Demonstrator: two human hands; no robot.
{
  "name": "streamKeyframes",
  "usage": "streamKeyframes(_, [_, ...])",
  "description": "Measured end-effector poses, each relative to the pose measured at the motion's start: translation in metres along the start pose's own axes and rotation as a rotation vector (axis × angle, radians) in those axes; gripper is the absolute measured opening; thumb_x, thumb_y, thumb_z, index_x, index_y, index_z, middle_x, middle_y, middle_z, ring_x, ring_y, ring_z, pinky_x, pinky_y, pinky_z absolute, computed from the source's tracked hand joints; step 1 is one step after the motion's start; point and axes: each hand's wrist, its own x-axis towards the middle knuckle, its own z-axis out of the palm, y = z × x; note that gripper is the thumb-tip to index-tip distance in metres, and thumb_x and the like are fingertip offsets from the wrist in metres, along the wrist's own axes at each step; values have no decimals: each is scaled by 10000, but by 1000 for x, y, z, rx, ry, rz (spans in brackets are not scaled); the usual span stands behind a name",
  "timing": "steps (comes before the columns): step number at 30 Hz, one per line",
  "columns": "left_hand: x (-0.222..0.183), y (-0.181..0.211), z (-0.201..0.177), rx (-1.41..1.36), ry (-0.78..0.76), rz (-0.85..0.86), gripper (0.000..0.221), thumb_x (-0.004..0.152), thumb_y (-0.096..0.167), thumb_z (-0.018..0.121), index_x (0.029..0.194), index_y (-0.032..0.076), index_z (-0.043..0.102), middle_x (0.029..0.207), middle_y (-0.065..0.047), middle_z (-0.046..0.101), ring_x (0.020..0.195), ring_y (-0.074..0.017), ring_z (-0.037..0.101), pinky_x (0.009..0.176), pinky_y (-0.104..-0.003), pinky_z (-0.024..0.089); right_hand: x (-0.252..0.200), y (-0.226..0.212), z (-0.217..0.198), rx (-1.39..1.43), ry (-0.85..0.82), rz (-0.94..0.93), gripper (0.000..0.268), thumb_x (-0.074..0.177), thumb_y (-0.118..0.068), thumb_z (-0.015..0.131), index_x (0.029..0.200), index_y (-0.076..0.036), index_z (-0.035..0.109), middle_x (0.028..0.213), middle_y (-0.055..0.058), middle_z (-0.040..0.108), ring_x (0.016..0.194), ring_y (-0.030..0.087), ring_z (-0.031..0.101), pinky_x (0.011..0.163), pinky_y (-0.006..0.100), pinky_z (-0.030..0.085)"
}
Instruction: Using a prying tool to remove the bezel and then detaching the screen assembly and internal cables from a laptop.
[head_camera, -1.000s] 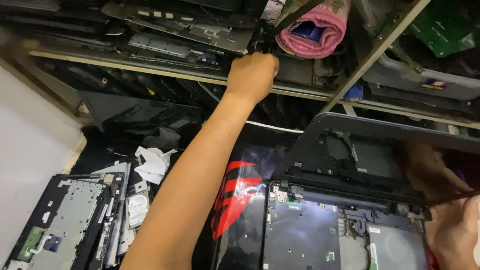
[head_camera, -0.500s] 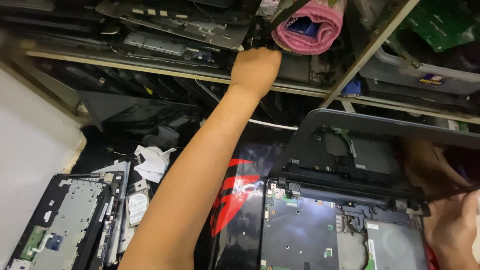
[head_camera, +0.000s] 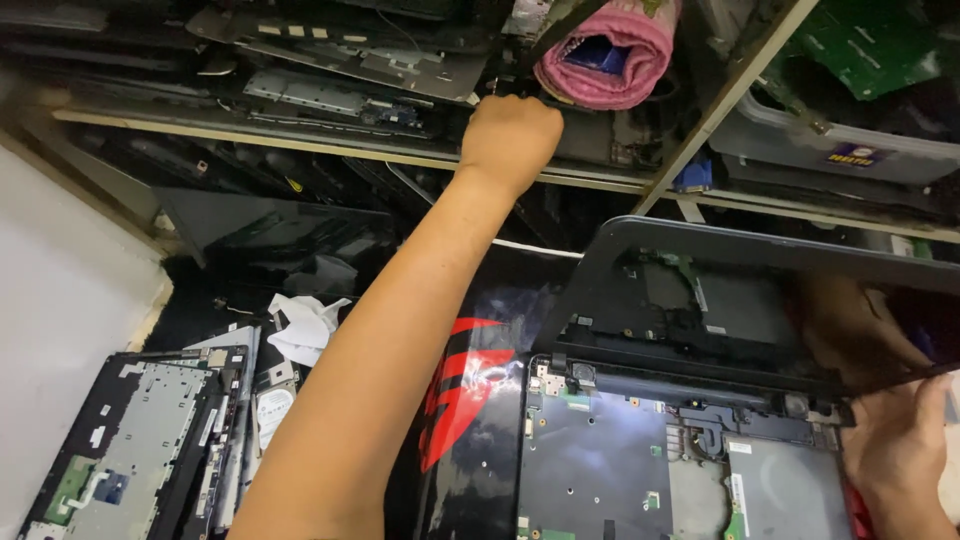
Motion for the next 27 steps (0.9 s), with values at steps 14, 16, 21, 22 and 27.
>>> streamKeyframes(14, [-28,-10,-39,-492,37,-210,102,944,23,619,922,99,683,710,-88,694,675,-353,680,569,-486,477,-1,-4,5,-38,-31,-34,993,918,-738,224,1654,-77,144,1689,213,240,1554,362,265,1240,503,239])
streamKeyframes(16, [-41,-7,-66,-913,98,-347,250,1016,293,543,921,120,695,470,-3,621,571,-228,679,660,-440,532,8,29,-25,786,-98,-69,716,1095,-362,650,1658,62,523,1591,287,655,1456,385,629,1159,463,522])
streamKeyframes(21, [-92,3,-104,-1361,-63,-540,422,988,406,530,1179,57,671,472,-34,569,292,-132,464,369,-284,417,-2,-1,2,-8,-67,-91,942,977,-740,259,1649,-83,185,1692,215,262,1574,379,286,1278,518,254])
streamKeyframes(22, [-105,5,-107,-1450,-60,-547,433,972,451,537,1111,66,677,435,-33,519,276,-129,428,325,-276,356,-2,-3,5,8,-104,-148,935,993,-734,282,1650,-75,187,1696,214,262,1581,388,286,1295,517,253])
streamKeyframes(27, [-209,49,-127,-1150,-359,-562,255,993,363,568,1007,167,730,701,-29,701,615,-190,645,596,-367,482,-2,-6,4,-7,-72,-123,932,974,-751,279,1654,-120,185,1704,186,260,1580,347,285,1292,483,250])
